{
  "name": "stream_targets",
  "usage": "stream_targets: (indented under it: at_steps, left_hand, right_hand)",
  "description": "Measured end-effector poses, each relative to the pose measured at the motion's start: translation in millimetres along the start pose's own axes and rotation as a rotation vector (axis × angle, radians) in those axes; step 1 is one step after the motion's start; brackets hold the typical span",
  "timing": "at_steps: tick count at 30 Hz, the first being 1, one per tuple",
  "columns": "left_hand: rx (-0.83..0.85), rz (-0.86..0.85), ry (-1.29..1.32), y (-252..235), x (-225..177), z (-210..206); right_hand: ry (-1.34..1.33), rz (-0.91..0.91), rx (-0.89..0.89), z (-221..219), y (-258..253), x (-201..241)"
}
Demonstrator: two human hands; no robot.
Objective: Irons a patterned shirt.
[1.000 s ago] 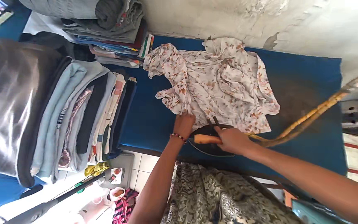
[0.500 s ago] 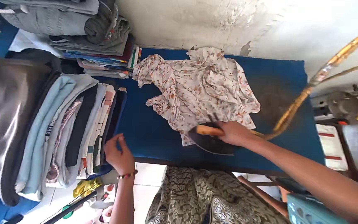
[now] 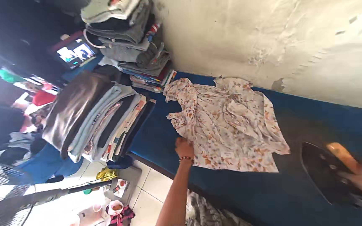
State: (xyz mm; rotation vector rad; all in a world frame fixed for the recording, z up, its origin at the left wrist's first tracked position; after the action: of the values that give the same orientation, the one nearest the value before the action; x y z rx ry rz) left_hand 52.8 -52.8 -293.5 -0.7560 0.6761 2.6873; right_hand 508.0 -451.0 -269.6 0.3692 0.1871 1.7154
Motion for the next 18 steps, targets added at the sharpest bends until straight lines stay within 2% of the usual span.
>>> stream_targets:
  at_steps: [2, 4, 6, 7, 9, 11, 13, 15, 18]
  left_hand:
    - [-0.023, -0.073, 0.242, 12.6, -14.2, -2.5]
    - [-0.063, -0.238, 0.491, 44.1, -23.9, 8.2]
    - [0.013, -0.453, 0.645, 91.7, -32.4, 33.7]
    - [0.097, -0.563, 0.683, 119.5, -33.8, 50.3]
    - [0.284, -0.774, 0.707, 177.7, -22.9, 96.1]
    - [0.308, -0.972, 0.701, 228.5, 16.5, 160.8]
    - [0.132, -1.056, 0.621, 271.6, 78.6, 239.7]
    - [-0.077, -1.07, 0.517, 316.7, 138.2, 315.0]
    - [-0.349, -1.008, 0.44, 379.1, 192.2, 399.3]
  right_hand:
    - [-0.067, 0.29, -0.12, 22.5, 39.1, 70.0]
    - [-0.249, 0.621, -0.118, 29.8, 101.3, 160.7]
    - [-0.44, 0.942, 0.026, 26.1, 184.8, 252.2]
    - [-0.495, 1.11, 0.16, 22.0, 233.1, 292.7]
    - [-0.432, 1.474, 0.487, 8.4, 336.5, 354.7]
    - [-0.264, 1.782, 0.776, -5.3, 436.5, 384.6]
    - [-0.16, 1.949, 1.048, -12.8, 521.5, 393.6]
    - [-0.097, 1.969, 1.269, -8.3, 592.7, 394.9]
    - [0.013, 1.945, 1.393, -11.0, 684.6, 387.5]
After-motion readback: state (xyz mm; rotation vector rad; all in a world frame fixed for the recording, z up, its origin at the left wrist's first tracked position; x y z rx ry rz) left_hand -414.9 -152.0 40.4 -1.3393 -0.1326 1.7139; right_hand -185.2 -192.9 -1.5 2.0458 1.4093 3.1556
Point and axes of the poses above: each hand's wrist, its own y-axis away from the middle knuckle, its own z-axis out of the back of the hand, x = y × z, the point moved 7 cm from there along -y, towards the middle knuckle, and after that the axes turned 13 degrees about -z, right-handed, at the moved point
